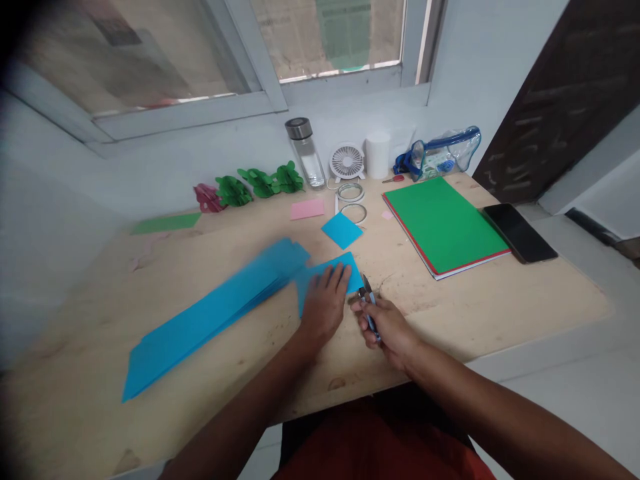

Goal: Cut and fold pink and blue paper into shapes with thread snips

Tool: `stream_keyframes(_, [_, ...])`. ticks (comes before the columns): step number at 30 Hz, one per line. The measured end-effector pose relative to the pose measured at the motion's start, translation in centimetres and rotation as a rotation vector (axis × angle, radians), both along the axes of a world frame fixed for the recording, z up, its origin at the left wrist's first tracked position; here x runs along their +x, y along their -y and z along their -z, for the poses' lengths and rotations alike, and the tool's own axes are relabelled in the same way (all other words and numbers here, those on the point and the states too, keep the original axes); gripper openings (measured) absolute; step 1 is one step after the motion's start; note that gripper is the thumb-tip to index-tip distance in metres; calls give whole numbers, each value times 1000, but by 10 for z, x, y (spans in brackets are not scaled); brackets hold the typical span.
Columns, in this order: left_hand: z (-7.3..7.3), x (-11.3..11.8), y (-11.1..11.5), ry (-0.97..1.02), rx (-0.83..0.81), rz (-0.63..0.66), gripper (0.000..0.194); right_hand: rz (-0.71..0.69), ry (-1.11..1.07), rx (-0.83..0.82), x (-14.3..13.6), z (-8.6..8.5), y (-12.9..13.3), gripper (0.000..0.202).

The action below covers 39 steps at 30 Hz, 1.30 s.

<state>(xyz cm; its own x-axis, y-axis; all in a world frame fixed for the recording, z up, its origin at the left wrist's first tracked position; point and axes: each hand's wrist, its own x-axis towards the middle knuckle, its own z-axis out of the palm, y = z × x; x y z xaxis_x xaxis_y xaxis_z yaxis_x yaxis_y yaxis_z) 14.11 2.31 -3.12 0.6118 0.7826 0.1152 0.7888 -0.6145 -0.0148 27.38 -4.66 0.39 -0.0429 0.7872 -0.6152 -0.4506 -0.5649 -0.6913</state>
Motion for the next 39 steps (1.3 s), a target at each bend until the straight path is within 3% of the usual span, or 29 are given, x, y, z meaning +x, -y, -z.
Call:
stream_keyframes(7, [-1, -1, 0, 8, -30, 7, 53, -9, -12, 6, 3, 4, -5, 19])
stream_keyframes(18, [2, -1, 1, 15, -31, 27, 55, 51, 36, 4, 9, 4, 11, 22])
stream_keyframes(27, [1, -2, -1, -11, -51, 45, 52, 0, 70, -7, 8, 5, -3, 19])
stream_keyframes(39, [6, -3, 1, 29, -25, 89, 54, 26, 150, -10, 5, 6, 1, 19])
